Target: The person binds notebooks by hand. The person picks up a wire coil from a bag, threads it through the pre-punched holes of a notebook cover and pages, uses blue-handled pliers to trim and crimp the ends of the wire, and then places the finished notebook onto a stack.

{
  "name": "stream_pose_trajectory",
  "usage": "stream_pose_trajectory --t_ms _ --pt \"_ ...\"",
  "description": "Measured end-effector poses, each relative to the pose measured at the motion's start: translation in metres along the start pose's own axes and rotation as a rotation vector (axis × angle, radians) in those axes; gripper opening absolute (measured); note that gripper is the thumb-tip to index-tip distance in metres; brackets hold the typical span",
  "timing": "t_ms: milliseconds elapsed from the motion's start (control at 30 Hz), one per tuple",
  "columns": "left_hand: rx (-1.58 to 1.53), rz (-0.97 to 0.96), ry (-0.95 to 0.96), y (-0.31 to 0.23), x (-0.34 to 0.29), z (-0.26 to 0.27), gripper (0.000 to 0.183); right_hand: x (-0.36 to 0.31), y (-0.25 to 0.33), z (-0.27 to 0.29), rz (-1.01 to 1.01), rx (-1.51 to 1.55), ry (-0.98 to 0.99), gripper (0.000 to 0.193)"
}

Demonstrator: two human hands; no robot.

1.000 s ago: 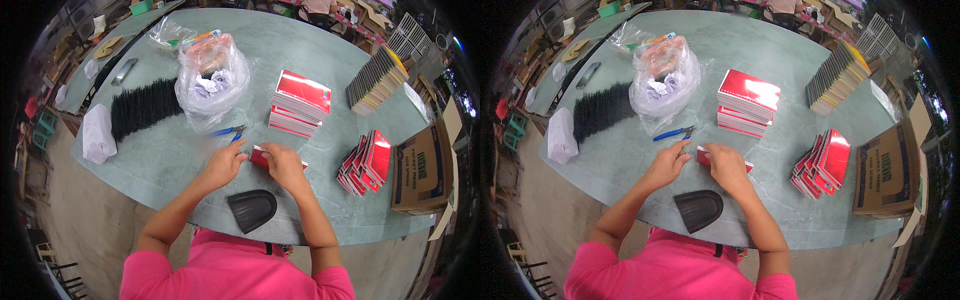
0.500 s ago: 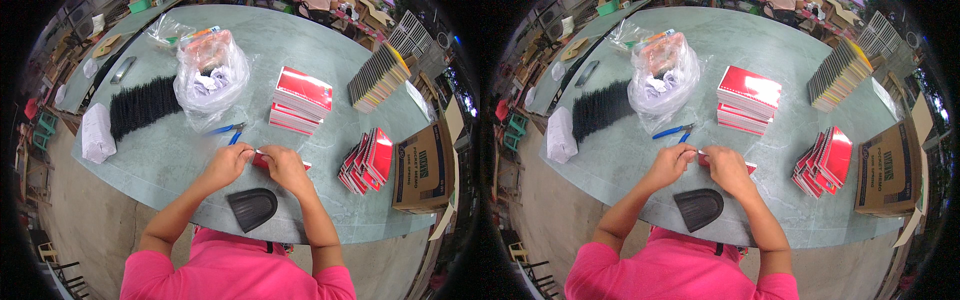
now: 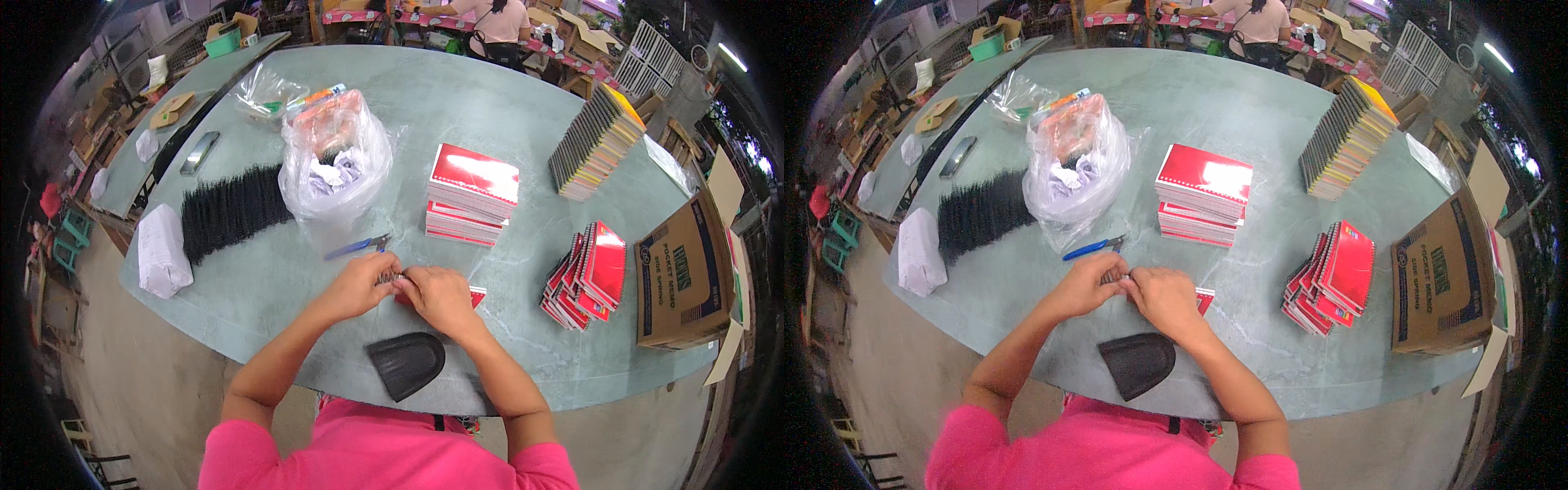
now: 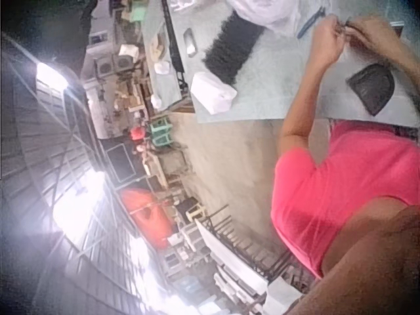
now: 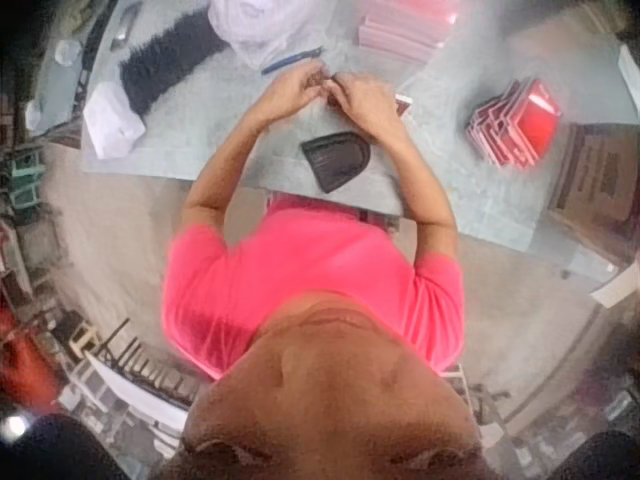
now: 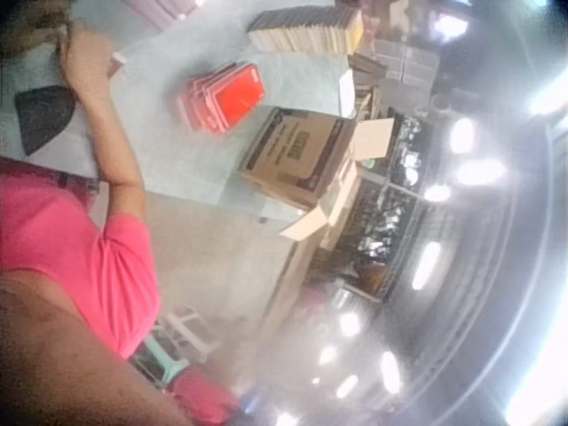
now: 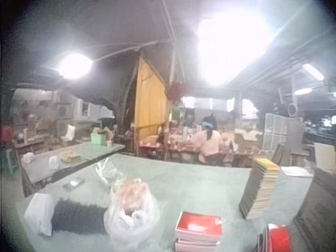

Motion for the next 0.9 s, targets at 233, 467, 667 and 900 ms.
stream_pose_trajectory --t_ms 233,467,667,900 --pt "-0.018 0.095 0.169 0.011 -0.005 0.015 0.020 -0.002 0.002 0.001 -0.018 0.113 -0.009 0.021" --pt "-0.027 0.274 0.275 0.005 -0.002 0.027 0.026 -0.006 0.000 0.001 0.021 0.037 0.013 0.018" --pt "-0.004 0.161 0.099 -0.014 -0.005 0.019 0.028 -0.011 -0.003 0.001 0.046 -0.060 0.005 0.015" --pt "0.086 0.145 0.204 0.003 -0.001 0.018 0.018 -0.010 -0.008 0.004 0.048 -0.088 -0.016 0.017"
Point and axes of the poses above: each hand's wrist, its own x-axis towards the middle knuckle, its own z-axis out of the back of the hand, y = z × x, the point moved 2 cm from there along x, towards the middle knuckle, and after that the axes turned 3 degrees about -y, right-handed, at the moved point
